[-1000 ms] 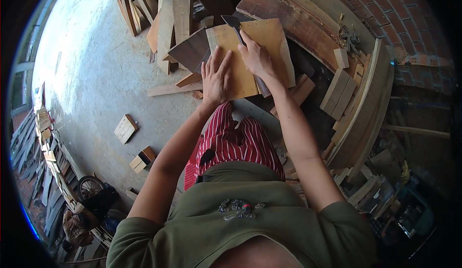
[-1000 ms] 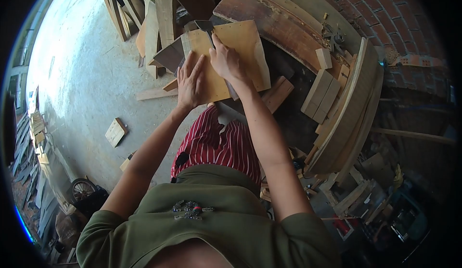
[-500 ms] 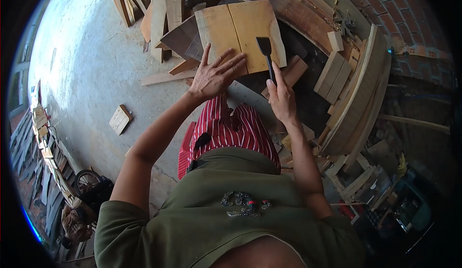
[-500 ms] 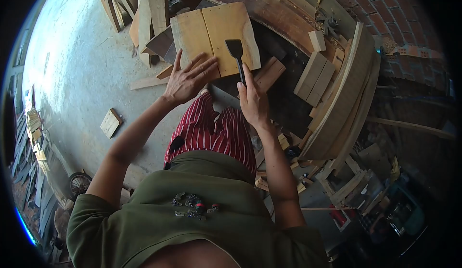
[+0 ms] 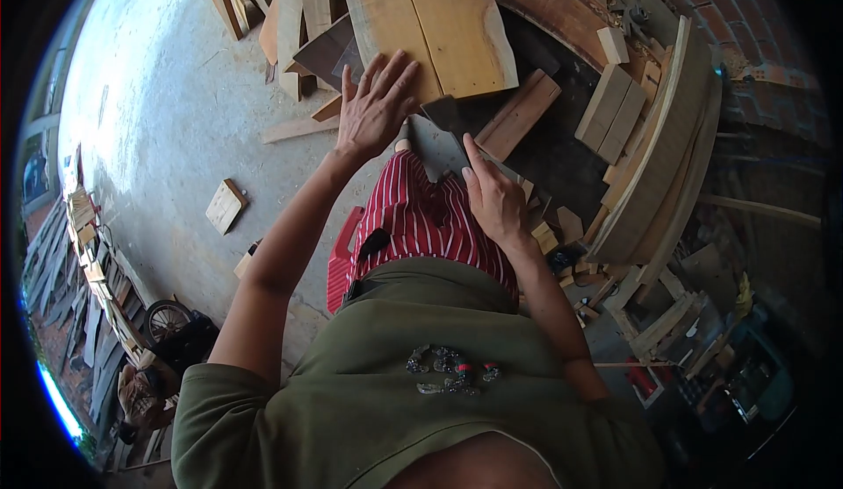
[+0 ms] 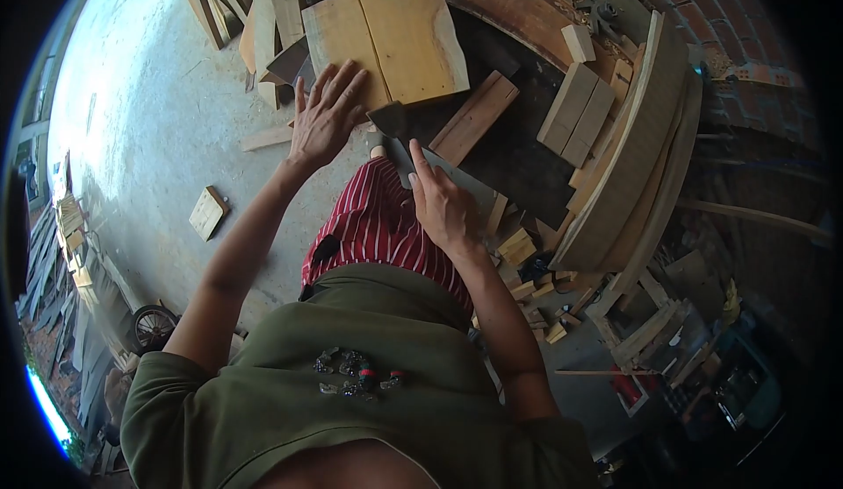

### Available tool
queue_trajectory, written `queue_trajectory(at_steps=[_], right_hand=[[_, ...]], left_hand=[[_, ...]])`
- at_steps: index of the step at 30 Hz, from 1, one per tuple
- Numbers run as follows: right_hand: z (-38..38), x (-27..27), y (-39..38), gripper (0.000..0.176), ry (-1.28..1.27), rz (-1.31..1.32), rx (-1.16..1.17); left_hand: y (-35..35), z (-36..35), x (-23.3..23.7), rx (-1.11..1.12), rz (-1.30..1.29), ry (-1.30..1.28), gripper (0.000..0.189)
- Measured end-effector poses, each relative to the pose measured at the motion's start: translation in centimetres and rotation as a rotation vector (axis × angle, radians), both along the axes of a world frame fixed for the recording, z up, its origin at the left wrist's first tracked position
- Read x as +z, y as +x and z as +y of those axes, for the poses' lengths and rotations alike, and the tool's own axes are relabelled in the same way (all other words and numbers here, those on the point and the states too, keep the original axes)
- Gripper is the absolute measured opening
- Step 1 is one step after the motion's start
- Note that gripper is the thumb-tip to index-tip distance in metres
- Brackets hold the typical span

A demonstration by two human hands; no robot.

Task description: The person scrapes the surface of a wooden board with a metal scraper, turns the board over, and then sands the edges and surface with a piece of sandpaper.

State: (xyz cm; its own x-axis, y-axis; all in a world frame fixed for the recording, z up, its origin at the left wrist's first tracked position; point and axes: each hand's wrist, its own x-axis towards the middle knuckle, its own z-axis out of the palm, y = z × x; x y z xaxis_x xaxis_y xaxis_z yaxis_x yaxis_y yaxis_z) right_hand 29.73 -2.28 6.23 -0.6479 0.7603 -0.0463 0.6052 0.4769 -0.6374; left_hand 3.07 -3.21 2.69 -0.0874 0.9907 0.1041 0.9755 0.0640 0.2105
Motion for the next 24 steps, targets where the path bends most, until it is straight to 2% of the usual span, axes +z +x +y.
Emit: queue_trajectory(at_steps=[3,5,14,24], right_hand=[[-0.1,0.5,-0.2,0.053,-0.008,-0.054,0.012],[-0.1,0.7,-0.2,0.054,0.010,-0.072,0.015],[-0.4,0.7,-0.5,0.057,0.070,-0.171,0.058],[0.0,-0.3,-2.4,0.057,0.063,-0.093,0.006]], left_hand=[[0.7,-0.7,-0.4,0.081,-0.026,-0.010,0.064],[0.8,-0.7,-1.1,0.095,-0.034,0.020,0.071],[0.5,-0.8,-0.7,0.075,-0.085,-0.020,0.096],[0.7,-0.8,-1.2,0.086,-0.131,0.013,0.098]])
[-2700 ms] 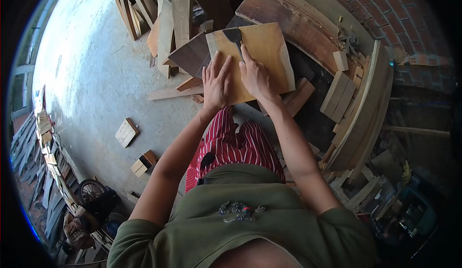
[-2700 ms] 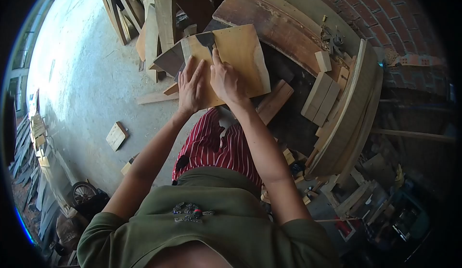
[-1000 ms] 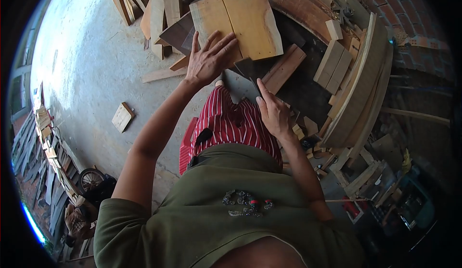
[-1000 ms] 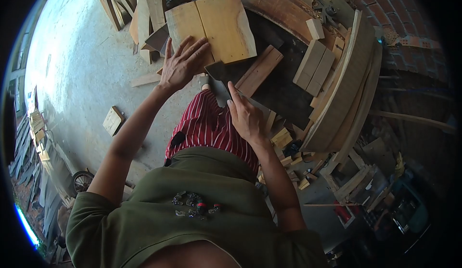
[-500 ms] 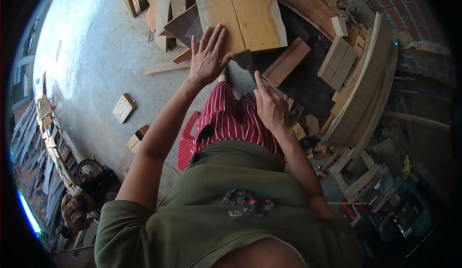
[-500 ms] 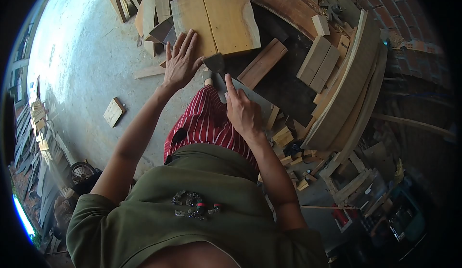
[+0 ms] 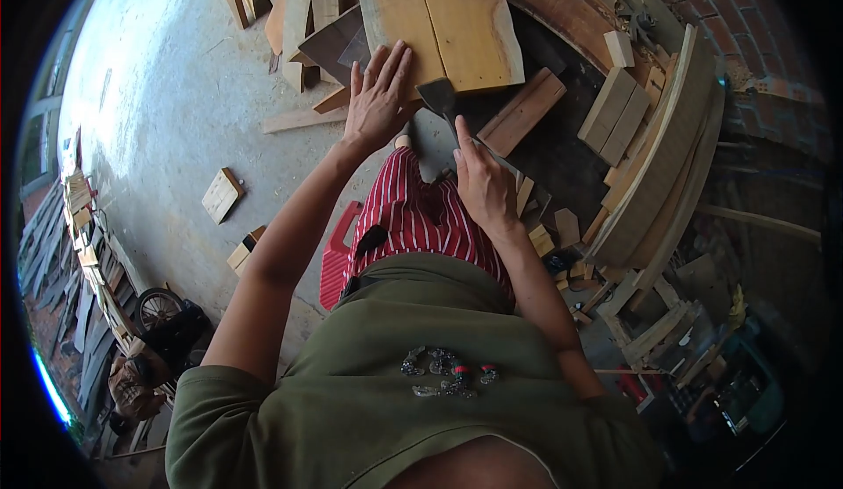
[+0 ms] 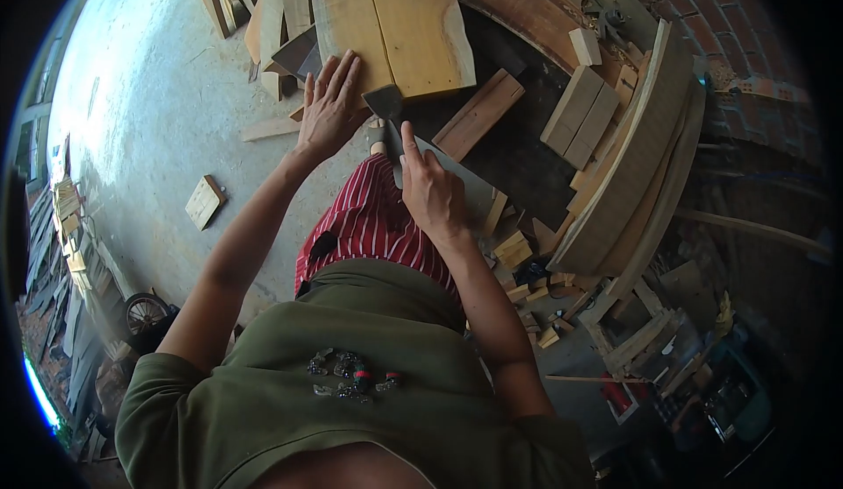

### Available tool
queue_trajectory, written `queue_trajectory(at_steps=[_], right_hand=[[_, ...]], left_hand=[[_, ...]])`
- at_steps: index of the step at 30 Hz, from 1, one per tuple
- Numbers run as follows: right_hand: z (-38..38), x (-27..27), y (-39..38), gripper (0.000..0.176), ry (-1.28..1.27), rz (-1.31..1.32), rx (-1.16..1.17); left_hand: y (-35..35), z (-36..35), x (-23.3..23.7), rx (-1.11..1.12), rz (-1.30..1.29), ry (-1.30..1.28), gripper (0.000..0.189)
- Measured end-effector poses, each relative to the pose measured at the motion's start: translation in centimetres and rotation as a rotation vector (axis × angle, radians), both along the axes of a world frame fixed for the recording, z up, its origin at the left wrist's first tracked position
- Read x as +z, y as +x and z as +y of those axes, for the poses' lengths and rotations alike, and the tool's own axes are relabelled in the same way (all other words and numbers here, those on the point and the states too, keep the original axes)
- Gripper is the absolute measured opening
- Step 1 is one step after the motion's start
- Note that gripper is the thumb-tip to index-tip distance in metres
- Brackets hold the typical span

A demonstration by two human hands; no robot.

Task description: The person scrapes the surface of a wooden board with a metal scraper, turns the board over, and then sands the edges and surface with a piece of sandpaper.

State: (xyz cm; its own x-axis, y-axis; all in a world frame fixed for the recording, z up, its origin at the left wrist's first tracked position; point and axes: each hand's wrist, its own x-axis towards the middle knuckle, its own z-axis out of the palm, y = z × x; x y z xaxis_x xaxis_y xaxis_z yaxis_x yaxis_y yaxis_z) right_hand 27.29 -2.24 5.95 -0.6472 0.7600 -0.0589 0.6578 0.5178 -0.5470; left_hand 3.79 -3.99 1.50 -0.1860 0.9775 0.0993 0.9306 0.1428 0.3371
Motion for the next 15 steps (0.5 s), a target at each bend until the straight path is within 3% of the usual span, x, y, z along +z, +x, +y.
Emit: queue_trajectory(at_steps=[15], right_hand=[[-0.5,1.0,-0.5,0.055,-0.065,-0.003,-0.031]], left_hand=[[-0.1,0.1,0.3,0.011,0.007,-0.019,0.098]])
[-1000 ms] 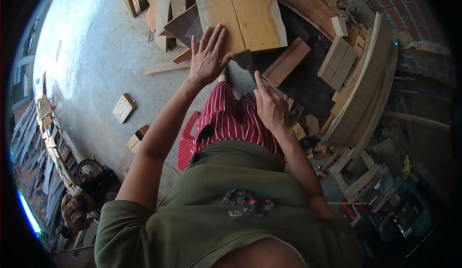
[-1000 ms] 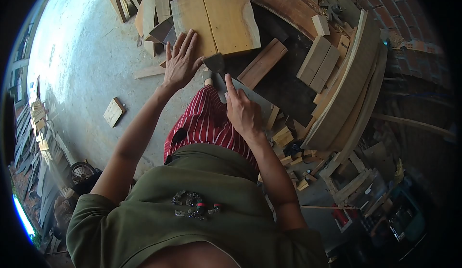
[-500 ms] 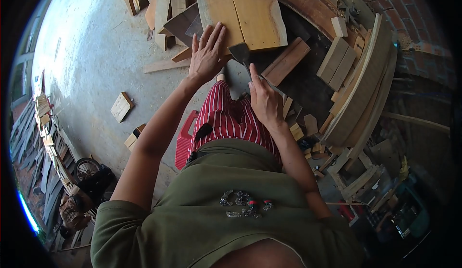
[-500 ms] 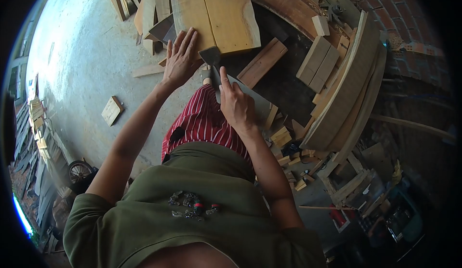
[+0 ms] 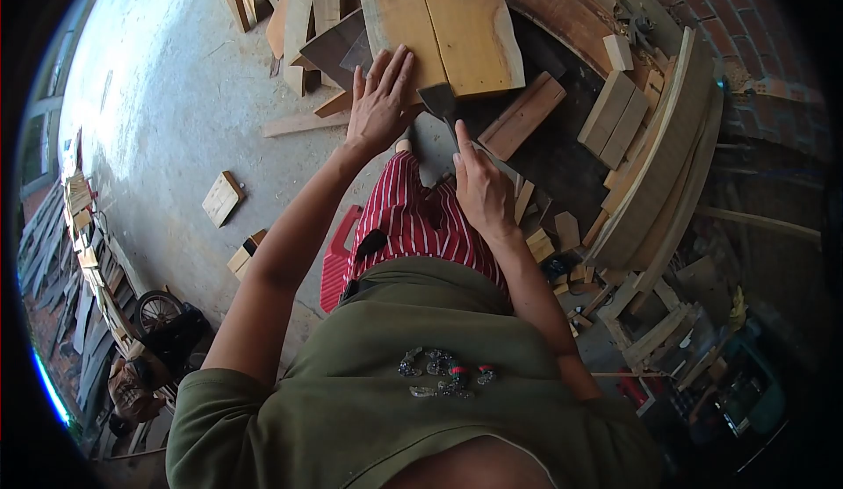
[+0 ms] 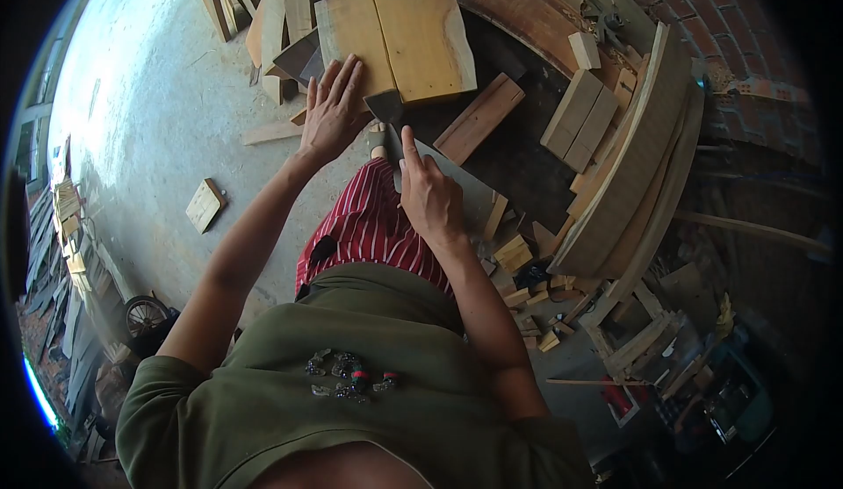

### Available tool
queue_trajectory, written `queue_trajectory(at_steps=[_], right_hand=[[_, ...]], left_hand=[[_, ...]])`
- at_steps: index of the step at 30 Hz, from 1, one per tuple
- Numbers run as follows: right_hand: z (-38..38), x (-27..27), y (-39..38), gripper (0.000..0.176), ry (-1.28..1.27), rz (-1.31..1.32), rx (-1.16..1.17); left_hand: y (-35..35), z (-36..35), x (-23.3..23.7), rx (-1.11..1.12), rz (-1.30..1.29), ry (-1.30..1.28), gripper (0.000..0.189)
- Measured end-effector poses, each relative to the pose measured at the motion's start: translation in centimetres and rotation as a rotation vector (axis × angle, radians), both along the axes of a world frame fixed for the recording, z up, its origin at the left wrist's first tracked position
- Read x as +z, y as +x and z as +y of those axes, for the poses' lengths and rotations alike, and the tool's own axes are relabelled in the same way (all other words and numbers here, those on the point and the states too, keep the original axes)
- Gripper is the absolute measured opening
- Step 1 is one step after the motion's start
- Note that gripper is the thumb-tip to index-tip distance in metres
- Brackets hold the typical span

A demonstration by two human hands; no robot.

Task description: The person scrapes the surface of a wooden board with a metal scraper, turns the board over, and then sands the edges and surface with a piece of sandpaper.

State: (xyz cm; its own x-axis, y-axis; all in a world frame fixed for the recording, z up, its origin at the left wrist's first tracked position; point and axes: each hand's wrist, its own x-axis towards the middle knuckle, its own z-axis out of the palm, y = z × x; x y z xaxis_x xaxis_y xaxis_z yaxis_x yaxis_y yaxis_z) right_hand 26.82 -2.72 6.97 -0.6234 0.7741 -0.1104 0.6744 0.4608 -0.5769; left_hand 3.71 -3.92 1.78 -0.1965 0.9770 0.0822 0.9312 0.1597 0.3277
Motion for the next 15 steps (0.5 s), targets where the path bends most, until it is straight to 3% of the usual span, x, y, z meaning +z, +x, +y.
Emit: queue_trajectory(at_steps=[15], right_hand=[[1.4,0.9,-1.0,0.053,-0.083,-0.028,0.003]], left_hand=[[0.3,-0.2,-0.2,0.008,0.004,0.000,0.100]])
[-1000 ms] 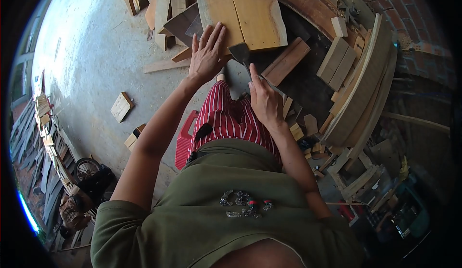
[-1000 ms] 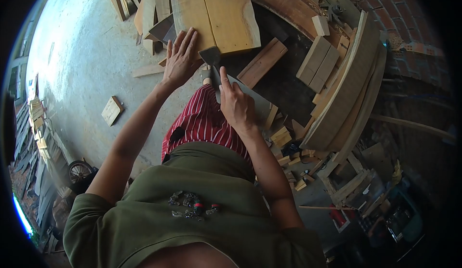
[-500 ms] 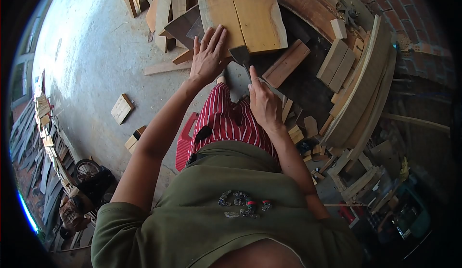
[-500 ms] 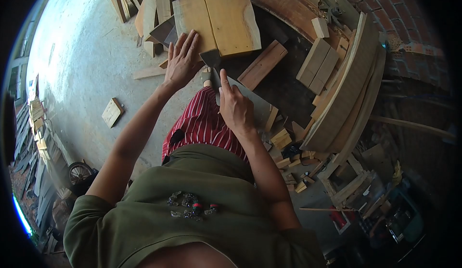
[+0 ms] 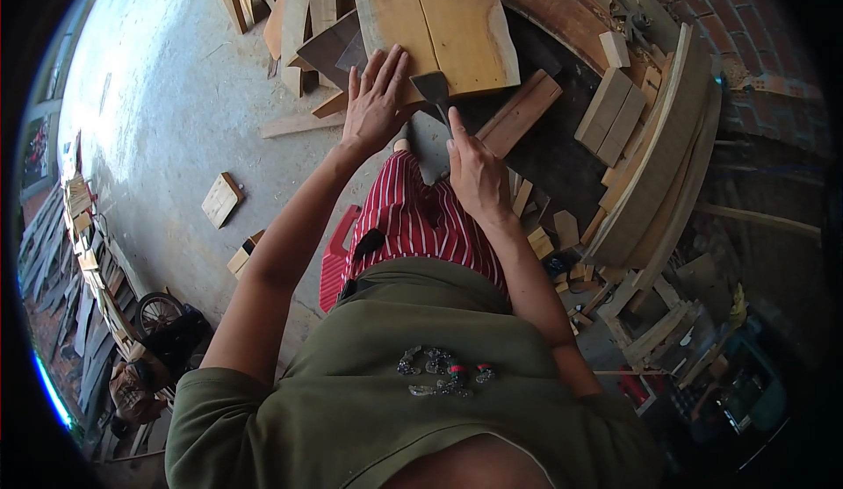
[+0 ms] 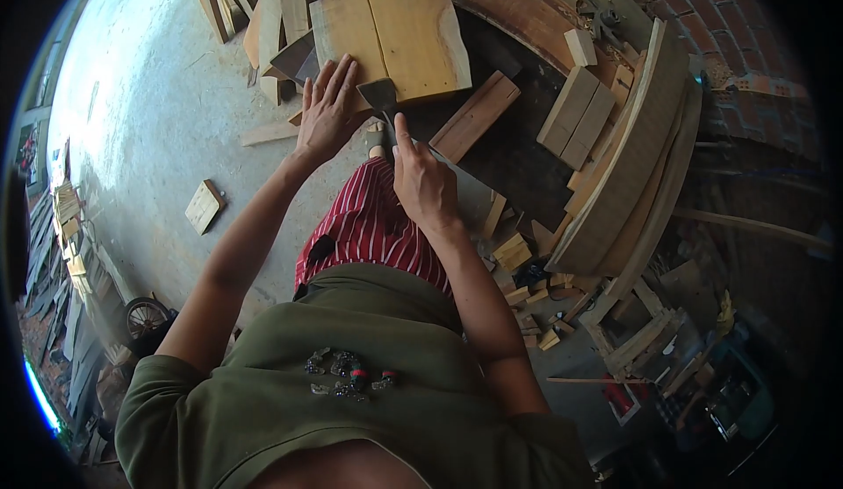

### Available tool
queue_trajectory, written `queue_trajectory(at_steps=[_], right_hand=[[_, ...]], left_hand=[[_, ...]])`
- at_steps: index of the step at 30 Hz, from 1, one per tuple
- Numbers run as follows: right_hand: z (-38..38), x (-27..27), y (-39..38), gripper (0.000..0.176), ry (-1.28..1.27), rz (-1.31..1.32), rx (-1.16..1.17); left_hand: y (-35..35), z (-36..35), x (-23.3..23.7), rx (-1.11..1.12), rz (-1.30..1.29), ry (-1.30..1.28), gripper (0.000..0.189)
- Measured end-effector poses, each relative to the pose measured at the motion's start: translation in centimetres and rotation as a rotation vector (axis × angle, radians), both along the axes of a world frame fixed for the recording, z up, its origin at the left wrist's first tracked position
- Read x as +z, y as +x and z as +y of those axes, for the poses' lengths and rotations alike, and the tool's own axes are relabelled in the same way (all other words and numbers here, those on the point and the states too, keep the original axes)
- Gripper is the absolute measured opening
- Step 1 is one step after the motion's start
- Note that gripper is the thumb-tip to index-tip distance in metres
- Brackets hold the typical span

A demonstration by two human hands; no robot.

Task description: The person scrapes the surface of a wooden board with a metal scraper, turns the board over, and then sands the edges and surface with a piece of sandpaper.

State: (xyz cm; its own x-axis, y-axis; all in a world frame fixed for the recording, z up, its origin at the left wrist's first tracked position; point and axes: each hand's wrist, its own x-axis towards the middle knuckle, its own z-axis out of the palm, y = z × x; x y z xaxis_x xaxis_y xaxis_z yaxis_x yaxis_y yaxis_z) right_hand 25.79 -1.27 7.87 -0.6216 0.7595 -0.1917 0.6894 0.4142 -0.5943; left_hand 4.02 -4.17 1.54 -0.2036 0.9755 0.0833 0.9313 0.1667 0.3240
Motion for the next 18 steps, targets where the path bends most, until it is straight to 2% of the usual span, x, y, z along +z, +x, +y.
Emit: queue_trajectory(at_steps=[2,4,18], right_hand=[[0.1,-0.3,-0.1,0.053,-0.025,0.014,-0.006],[-0.5,-1.1,0.5,0.056,0.136,0.074,0.009],[0.5,-1.5,-0.1,0.053,0.132,0.086,0.011]], left_hand=[[-0.1,0.2,0.2,0.007,-0.007,0.002,0.099],[-0.2,0.3,0.4,0.007,0.007,-0.003,0.099],[-0.1,0.3,0.0,0.003,0.046,-0.028,0.096]])
